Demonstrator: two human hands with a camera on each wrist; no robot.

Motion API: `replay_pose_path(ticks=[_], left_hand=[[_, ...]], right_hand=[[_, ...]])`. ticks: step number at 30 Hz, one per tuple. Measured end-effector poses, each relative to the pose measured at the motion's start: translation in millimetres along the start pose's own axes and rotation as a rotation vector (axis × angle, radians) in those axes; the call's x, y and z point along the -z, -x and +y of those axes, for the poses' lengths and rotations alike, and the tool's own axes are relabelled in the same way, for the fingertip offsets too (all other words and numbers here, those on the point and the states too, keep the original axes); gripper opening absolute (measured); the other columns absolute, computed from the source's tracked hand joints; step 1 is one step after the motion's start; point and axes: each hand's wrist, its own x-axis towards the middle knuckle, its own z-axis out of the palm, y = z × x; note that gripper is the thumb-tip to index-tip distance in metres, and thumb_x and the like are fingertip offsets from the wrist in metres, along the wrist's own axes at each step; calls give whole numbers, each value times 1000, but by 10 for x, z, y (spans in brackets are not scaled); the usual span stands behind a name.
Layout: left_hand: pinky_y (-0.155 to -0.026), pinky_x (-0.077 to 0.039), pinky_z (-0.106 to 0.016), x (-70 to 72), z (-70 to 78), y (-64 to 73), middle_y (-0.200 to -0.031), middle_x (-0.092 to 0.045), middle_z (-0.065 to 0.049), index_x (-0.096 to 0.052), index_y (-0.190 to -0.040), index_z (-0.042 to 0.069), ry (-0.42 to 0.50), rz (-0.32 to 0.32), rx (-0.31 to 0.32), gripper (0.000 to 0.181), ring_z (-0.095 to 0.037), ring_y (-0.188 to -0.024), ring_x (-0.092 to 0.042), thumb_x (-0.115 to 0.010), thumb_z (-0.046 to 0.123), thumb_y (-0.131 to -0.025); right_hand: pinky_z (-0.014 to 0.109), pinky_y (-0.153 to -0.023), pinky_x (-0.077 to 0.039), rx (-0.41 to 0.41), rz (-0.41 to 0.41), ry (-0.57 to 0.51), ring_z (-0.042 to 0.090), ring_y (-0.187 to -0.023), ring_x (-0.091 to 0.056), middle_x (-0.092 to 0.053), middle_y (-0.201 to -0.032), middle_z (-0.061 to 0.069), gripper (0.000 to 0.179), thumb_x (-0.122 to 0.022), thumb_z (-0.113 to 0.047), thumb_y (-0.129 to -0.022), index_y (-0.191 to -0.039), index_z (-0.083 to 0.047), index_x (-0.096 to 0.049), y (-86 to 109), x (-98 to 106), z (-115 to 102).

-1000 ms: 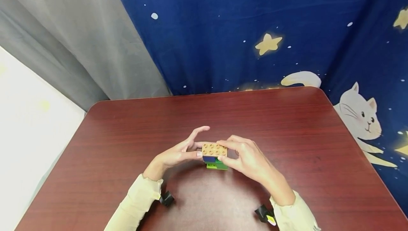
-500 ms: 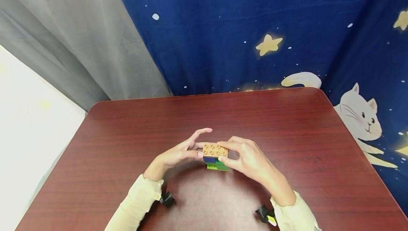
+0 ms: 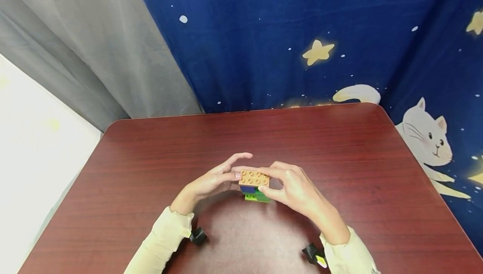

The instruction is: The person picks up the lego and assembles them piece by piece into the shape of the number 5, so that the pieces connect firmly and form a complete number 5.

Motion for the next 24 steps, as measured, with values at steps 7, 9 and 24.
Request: replay_pose_path(ticks=[7,9,24], left_hand=[[-90,-43,-46,-5,16,14,-139,-40,-16,-20,-142,22,-35,-24,4,51,-24,-107,-53,-40,9,-97],[-90,-43,-46,-12,30,16,-139,-40,-16,-19,-142,21,-32,-25,4,51,-24,-107,-54,-40,9,-98],[-92,-41,-46,18,-1,28,-141,-37,-19,-15,-143,20,-17,-78,-74,54,-27,-113,-51,-40,4,-98]], right_hand=[[11,-55,-34,-7,8,-4,1,-62,-46,-58,-82,-15,36,-78,-18,-72,-107,-14,-70,3,-1,-3],[12,-54,-34,-10,9,0,1,-61,-45,-57,-82,-15,36,-79,-18,-72,-107,-14,-70,5,1,-3],[12,-56,-33,7,18,42,0,-61,-44,-57,-82,-16,37,-78,-21,-71,-107,-14,-70,-5,1,-14]])
